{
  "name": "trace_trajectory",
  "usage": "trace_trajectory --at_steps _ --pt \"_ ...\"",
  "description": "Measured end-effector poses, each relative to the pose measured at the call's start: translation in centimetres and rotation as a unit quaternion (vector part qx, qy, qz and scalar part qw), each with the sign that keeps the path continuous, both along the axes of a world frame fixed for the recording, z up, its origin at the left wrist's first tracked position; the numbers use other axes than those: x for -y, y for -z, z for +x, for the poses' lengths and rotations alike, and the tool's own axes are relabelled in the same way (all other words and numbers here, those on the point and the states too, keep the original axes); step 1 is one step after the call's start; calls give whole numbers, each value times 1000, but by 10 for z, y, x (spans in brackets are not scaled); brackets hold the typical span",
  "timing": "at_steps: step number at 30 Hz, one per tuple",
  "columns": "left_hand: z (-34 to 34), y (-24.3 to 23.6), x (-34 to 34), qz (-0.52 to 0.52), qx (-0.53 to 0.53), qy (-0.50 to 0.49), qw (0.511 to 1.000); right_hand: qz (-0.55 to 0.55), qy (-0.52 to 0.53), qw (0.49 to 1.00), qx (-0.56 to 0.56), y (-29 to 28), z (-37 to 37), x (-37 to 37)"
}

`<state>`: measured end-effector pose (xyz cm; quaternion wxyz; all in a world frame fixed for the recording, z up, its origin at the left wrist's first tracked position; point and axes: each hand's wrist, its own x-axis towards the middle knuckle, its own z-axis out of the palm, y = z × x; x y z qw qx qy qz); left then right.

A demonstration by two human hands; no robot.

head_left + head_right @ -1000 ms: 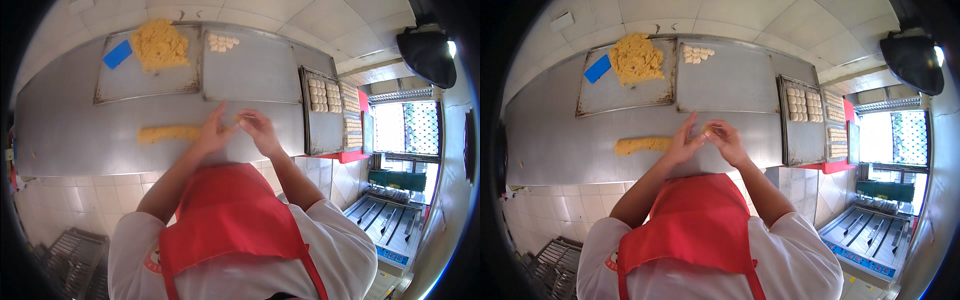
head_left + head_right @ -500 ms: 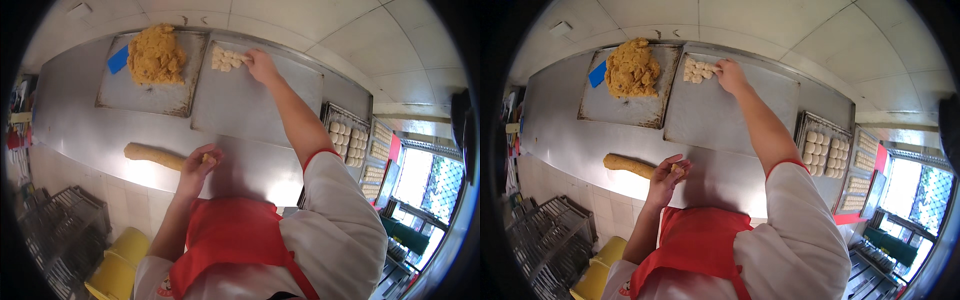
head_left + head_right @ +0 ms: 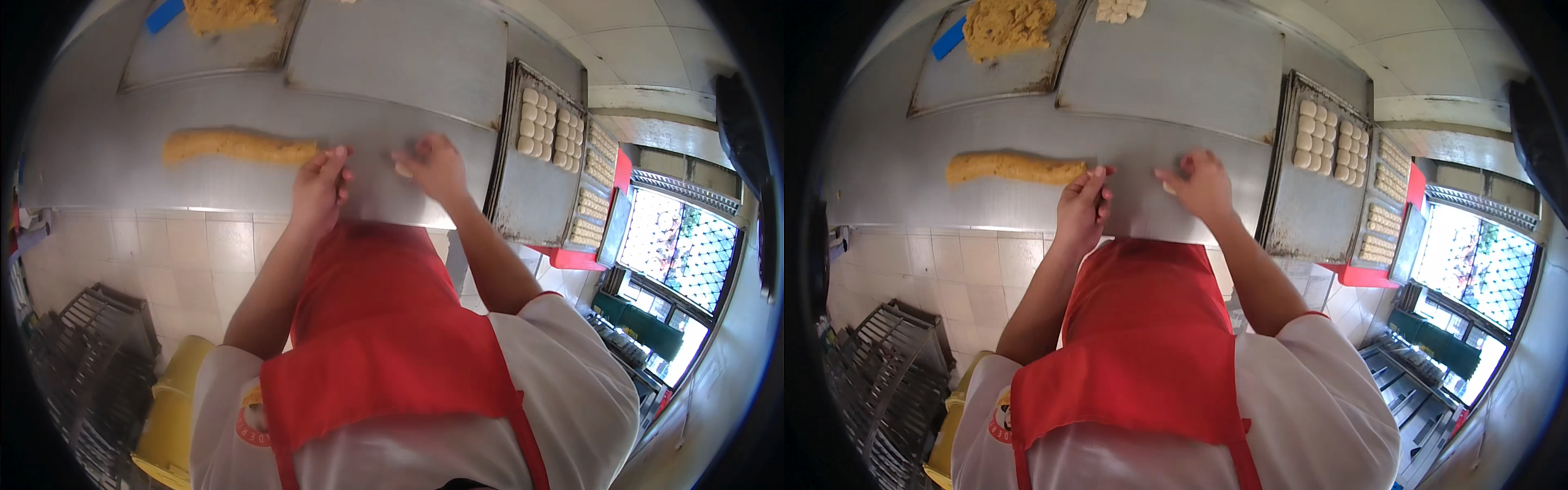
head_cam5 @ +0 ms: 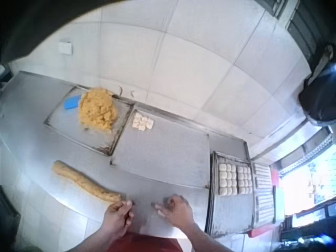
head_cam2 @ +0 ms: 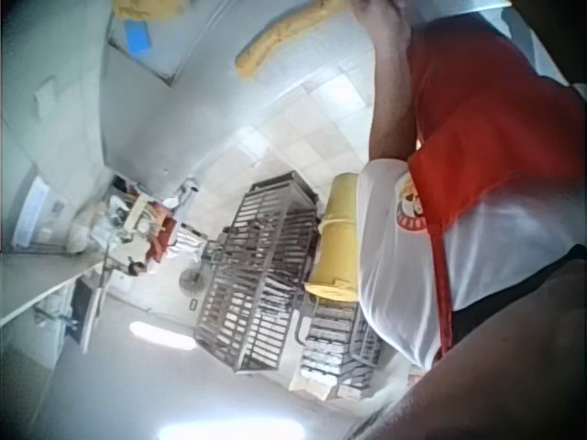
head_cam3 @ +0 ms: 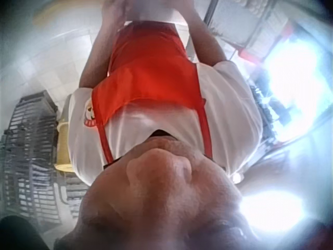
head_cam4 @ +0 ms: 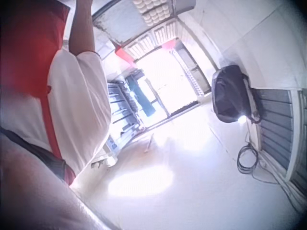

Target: The person prepares bread dough by rolling a long strip of dough, dividing it into small pieces by hand, and placing them onto a metal tray. The person then checks an oven and later opens a large proofing cabinet filled with trays of dough.

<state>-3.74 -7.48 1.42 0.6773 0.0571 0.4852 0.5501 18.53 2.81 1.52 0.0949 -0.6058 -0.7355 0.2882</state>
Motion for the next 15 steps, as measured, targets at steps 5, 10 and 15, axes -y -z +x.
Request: trace_trajectory --at_steps 5,10,15 --pt "19 3 15 0 56 -37 998 359 -128 916 126 50 -25 -12" --pt "54 28 5 -9 76 -61 995 235 -104 960 -108 17 -22 32" --pt "71 24 -5 113 -50 93 988 96 -16 956 -275 -10 4 63"
